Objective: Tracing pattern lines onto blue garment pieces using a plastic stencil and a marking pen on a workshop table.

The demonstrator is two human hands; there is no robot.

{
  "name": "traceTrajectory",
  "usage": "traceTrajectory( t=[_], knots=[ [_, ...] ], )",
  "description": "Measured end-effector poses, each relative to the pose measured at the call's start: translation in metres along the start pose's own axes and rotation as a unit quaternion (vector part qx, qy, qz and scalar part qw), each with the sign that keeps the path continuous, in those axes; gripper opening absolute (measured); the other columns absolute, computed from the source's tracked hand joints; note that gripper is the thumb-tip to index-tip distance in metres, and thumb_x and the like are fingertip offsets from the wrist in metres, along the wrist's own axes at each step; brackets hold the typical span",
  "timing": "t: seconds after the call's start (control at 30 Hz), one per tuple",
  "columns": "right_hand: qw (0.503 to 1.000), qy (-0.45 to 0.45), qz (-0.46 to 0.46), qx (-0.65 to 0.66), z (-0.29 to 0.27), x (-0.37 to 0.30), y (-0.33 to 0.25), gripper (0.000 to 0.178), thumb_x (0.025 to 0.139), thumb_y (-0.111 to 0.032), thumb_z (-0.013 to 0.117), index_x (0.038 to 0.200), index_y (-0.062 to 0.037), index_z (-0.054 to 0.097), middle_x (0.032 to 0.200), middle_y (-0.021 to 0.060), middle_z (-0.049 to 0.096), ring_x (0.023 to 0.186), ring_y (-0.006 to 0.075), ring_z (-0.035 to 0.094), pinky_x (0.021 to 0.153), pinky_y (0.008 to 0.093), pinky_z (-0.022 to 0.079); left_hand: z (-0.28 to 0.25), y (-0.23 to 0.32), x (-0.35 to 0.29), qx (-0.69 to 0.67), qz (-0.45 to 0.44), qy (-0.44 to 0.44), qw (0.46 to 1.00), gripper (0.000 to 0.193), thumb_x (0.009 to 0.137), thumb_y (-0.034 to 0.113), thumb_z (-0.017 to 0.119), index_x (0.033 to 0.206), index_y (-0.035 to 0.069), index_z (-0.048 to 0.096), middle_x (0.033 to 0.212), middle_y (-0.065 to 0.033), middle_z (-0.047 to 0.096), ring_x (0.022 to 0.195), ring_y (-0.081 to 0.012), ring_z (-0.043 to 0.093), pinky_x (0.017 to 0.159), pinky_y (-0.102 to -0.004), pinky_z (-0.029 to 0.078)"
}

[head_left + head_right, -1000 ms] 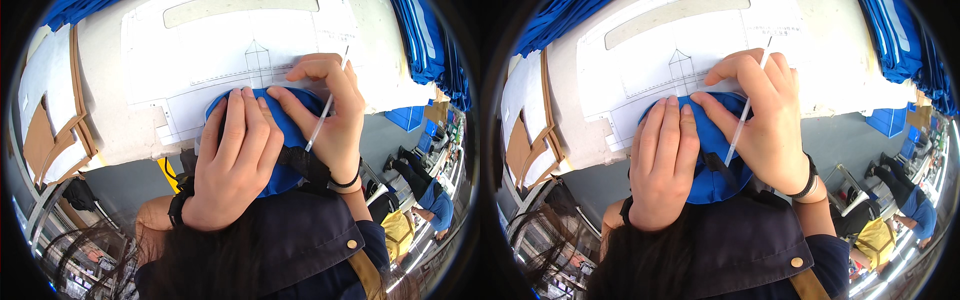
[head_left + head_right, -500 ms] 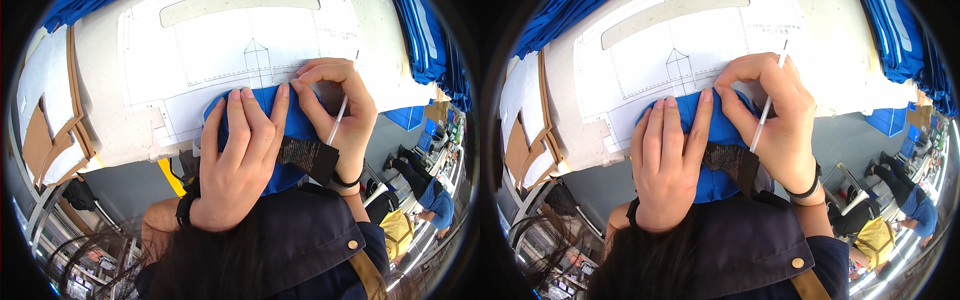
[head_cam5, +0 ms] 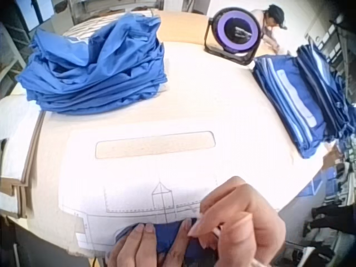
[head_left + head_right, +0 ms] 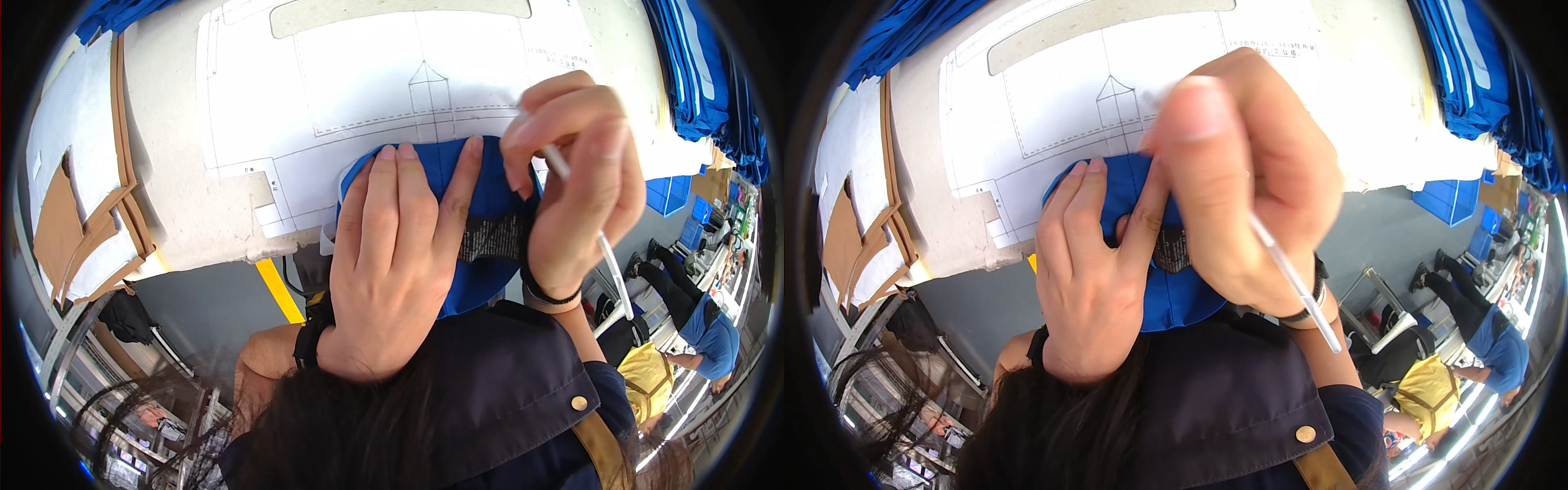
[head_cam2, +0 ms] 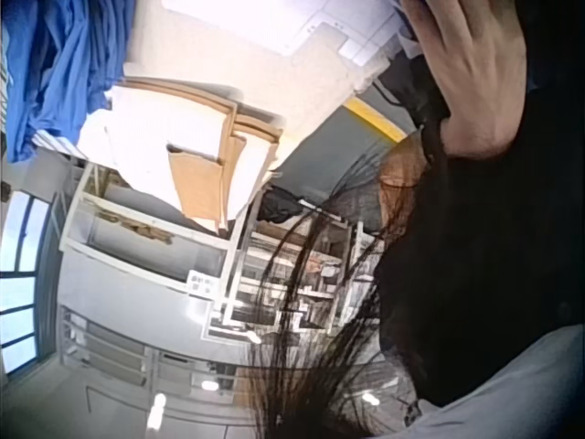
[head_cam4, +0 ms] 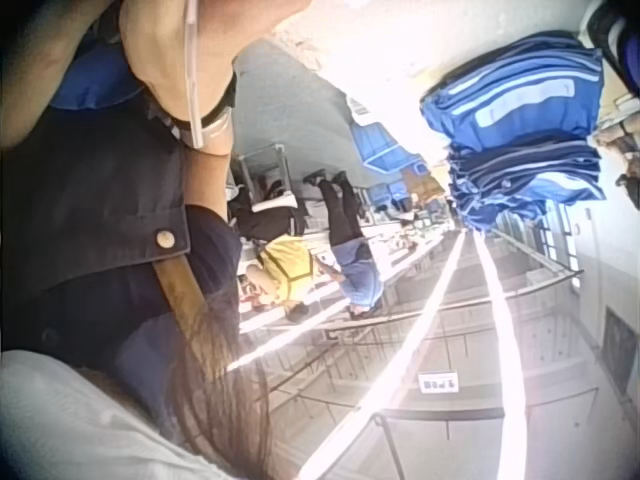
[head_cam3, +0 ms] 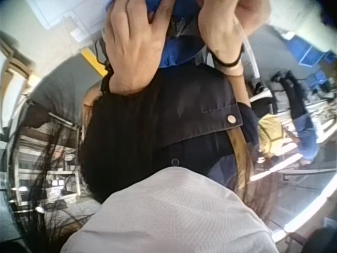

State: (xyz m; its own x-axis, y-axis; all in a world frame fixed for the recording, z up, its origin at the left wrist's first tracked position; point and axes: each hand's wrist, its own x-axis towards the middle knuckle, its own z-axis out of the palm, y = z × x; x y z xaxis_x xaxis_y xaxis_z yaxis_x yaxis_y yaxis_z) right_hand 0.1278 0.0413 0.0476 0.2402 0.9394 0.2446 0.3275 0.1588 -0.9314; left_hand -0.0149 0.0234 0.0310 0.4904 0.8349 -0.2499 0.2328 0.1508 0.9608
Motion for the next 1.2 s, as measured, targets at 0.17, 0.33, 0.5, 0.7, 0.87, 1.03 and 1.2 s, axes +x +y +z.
traceTrajectory(
  t=[0.17,0.33,0.5,0.7,0.87,1.03,1.2],
  knots=[
    [0.993,0.036,0.111,-0.018,0.018,0.006,-0.004,0.057,0.104,-0.036,0.041,0.061,-0.0002,0.056,0.059,0.0060,0.057,0.044,0.0076,0.044,0.044,0.0209,0.031,-0.001,0.003,-0.001,-0.003,-0.003,0.001,1.000,0.004,0.090,0.001,0.059,0.090,0.000,0.055,0.075,-0.0041,0.056,0.069,-0.0090,0.049,0.063,-0.0226,0.038],
    [0.989,0.052,0.125,-0.066,0.021,0.005,-0.004,0.033,0.088,-0.009,0.069,0.059,-0.0035,0.056,0.053,-0.0008,0.057,0.044,0.0020,0.046,0.044,0.0168,0.032,0.000,-0.001,0.001,-0.009,-0.007,0.002,1.000,0.004,0.090,0.001,0.059,0.090,0.000,0.055,0.075,-0.0042,0.056,0.069,-0.0092,0.049,0.063,-0.0227,0.039],
    [0.992,0.033,0.089,-0.077,0.024,0.004,0.002,0.033,0.089,-0.006,0.066,0.058,-0.0033,0.055,0.054,0.0008,0.057,0.045,0.0025,0.047,0.044,0.0173,0.032,-0.001,-0.003,0.002,-0.017,-0.016,0.001,1.000,0.005,0.089,0.000,0.059,0.089,0.000,0.055,0.075,-0.0043,0.057,0.070,-0.0094,0.049,0.064,-0.0227,0.039],
    [0.991,0.019,0.089,-0.096,0.025,0.005,0.004,0.032,0.088,-0.004,0.066,0.058,-0.0026,0.055,0.054,0.0025,0.058,0.046,0.0033,0.048,0.045,0.0176,0.034,0.003,-0.006,0.004,-0.023,-0.025,0.003,0.999,0.005,0.089,0.000,0.059,0.089,0.000,0.055,0.076,-0.0045,0.057,0.071,-0.0096,0.050,0.064,-0.0228,0.039],
    [0.992,0.015,0.072,-0.105,0.024,0.004,0.005,0.031,0.088,-0.004,0.066,0.058,-0.0021,0.055,0.054,0.0025,0.058,0.047,0.0036,0.049,0.046,0.0175,0.035,0.004,-0.007,0.004,-0.026,-0.027,0.000,0.999,0.005,0.088,0.000,0.060,0.088,0.000,0.054,0.076,-0.0046,0.057,0.071,-0.0099,0.050,0.065,-0.0229,0.039],
    [0.991,0.021,0.060,-0.114,0.026,0.005,0.007,0.029,0.087,-0.003,0.066,0.059,-0.0012,0.057,0.055,0.0019,0.059,0.048,0.0034,0.050,0.046,0.0171,0.036,0.004,-0.007,0.004,-0.028,-0.029,-0.002,0.999,0.006,0.088,0.000,0.060,0.088,0.000,0.054,0.077,-0.0047,0.057,0.072,-0.0101,0.050,0.065,-0.0229,0.039],
    [0.988,0.011,0.056,-0.143,0.025,0.005,0.006,0.029,0.087,-0.004,0.066,0.059,-0.0009,0.057,0.055,0.0018,0.059,0.048,0.0032,0.050,0.046,0.0171,0.036,0.004,-0.008,0.005,-0.028,-0.029,-0.004,0.999,0.006,0.088,-0.001,0.060,0.088,0.000,0.054,0.077,-0.0048,0.057,0.072,-0.0103,0.051,0.065,-0.0230,0.040]
  ],
)
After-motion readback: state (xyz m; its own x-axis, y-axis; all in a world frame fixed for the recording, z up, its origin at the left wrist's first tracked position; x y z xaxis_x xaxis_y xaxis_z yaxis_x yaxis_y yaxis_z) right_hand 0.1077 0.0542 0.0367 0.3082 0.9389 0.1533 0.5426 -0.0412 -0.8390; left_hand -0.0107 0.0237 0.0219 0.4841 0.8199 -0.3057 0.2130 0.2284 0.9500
